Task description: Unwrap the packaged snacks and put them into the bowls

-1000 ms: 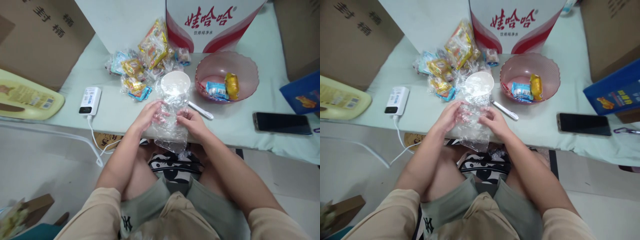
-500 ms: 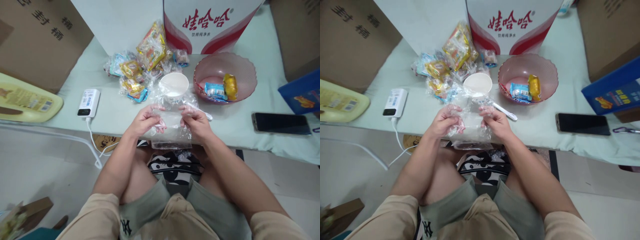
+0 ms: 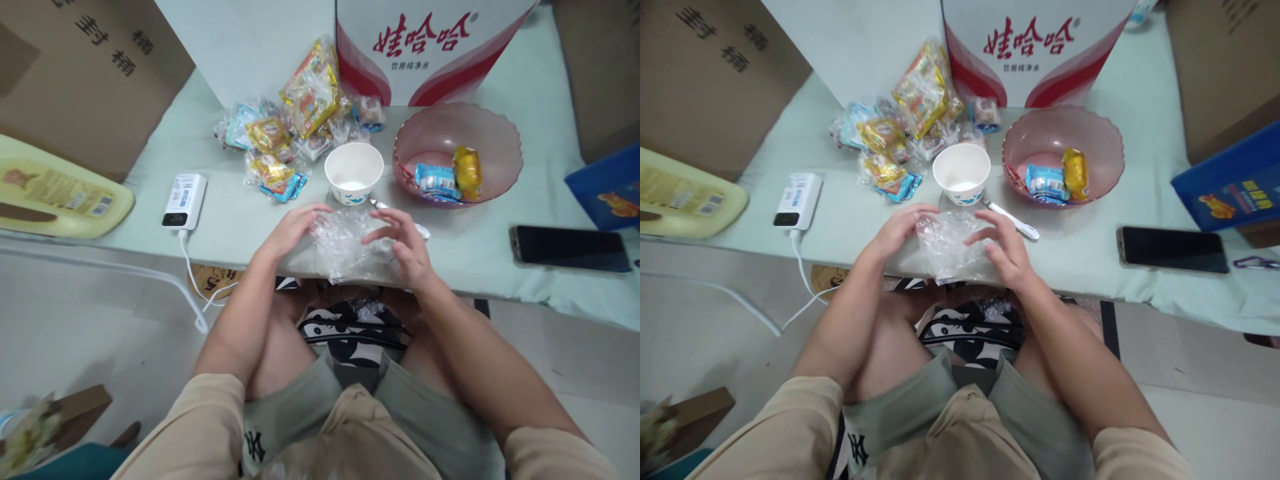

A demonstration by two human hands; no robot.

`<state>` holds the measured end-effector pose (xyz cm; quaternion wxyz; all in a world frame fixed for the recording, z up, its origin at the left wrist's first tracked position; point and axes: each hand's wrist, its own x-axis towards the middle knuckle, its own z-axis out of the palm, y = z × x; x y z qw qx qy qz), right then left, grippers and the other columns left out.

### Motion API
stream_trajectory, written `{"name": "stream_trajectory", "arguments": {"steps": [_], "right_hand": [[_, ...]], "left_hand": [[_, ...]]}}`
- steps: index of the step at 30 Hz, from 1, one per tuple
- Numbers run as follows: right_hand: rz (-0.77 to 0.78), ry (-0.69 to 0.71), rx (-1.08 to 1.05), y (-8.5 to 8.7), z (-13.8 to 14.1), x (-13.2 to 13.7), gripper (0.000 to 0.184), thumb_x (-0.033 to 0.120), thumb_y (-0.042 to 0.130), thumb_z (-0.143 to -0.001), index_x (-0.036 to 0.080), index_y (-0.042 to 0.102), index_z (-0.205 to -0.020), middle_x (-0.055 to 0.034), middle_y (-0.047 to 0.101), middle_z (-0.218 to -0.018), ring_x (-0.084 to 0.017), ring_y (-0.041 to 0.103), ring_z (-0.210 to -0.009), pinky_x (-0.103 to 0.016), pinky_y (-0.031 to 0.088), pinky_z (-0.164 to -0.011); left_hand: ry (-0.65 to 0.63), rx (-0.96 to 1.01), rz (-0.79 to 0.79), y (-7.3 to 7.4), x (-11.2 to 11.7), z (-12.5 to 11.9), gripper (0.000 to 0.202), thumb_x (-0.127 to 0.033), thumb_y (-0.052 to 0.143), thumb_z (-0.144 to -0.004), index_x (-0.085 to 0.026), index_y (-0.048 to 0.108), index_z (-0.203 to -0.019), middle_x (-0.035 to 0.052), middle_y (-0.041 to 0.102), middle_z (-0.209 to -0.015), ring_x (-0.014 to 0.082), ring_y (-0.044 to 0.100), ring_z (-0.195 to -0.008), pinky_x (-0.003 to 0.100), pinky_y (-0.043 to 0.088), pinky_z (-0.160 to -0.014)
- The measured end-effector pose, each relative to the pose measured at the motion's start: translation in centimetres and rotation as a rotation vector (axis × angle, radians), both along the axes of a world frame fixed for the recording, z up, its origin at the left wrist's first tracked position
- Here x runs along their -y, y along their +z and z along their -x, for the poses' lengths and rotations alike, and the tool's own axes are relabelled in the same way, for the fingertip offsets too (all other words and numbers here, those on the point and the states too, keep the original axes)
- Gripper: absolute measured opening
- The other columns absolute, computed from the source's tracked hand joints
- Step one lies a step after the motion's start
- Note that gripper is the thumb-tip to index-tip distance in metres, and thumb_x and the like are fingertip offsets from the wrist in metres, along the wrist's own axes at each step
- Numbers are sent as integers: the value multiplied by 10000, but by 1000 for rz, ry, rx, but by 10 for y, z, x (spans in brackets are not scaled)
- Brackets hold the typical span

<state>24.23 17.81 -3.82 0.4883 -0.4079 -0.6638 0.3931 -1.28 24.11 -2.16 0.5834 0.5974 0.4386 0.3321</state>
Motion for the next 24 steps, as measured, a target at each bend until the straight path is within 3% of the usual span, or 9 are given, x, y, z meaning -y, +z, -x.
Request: {"name": "stream_trajectory", "arguments": {"steps": [3,5,8,10,13,16,18,20,24], "right_hand": [[-32,113,329,0,5,-1,352,384,591,-864,314,635,-1206,-37,740,-884,-325,634,-1118,-629,237,-1141],[-51,76,459,0,7,-4,288,284,616,-835,303,671,-1118,-36,733,-805,-336,615,-1132,-640,221,-1132],[-50,-106,372,0,6,-7,299,279,628,-829,283,646,-1128,-73,721,-1011,-314,605,-1115,-585,329,-1088],[4,-184,204,-1,4,-8,456,357,677,-815,288,565,-1252,-96,643,-1241,-302,562,-1208,-539,374,-1084],[155,-90,-16,-1,4,-10,777,501,768,-735,307,414,-1399,-103,502,-1444,-300,448,-1369,-517,344,-1143],[242,16,-42,3,7,-13,760,536,833,-642,285,519,-1287,-105,476,-1475,-321,392,-1415,-518,306,-1172],[294,105,-37,7,12,-14,511,514,828,-654,254,621,-1043,-104,578,-1361,-316,485,-1328,-501,375,-1118],[388,209,-100,8,17,-15,346,511,773,-718,235,596,-831,-79,696,-1089,-264,638,-1064,-460,485,-976],[522,120,-270,2,26,-16,340,519,717,-755,239,526,-763,25,653,-724,-155,598,-647,-321,514,-667]], "left_hand": [[69,-95,-50,0,0,-5,604,-307,736,-740,-222,555,-1310,-15,652,-757,120,610,-619,222,459,-599],[98,-97,-33,1,-1,-8,684,-260,766,-706,-226,499,-1335,-27,649,-763,107,612,-606,214,455,-594],[98,-9,-10,6,1,-10,622,-286,812,-667,-213,540,-1221,-8,683,-809,110,649,-665,206,480,-626],[56,81,4,10,5,-10,594,-332,854,-630,-208,570,-1136,-4,692,-798,117,668,-695,201,496,-647],[-34,183,73,16,12,-8,603,-385,900,-570,-218,594,-1063,-17,678,-733,123,671,-664,199,503,-621],[-121,229,176,20,18,-6,632,-415,930,-490,-223,617,-1005,-22,661,-680,131,650,-597,219,501,-571],[-128,261,214,22,19,-8,678,-438,934,-449,-214,636,-1015,0,676,-705,157,666,-625,251,521,-591],[-87,320,226,21,18,-14,721,-509,898,-479,-198,648,-1079,52,715,-821,223,714,-777,310,562,-682],[-67,377,340,13,14,-24,610,-514,800,-594,-147,682,-1068,130,746,-993,336,701,-1052,441,572,-876]]}}
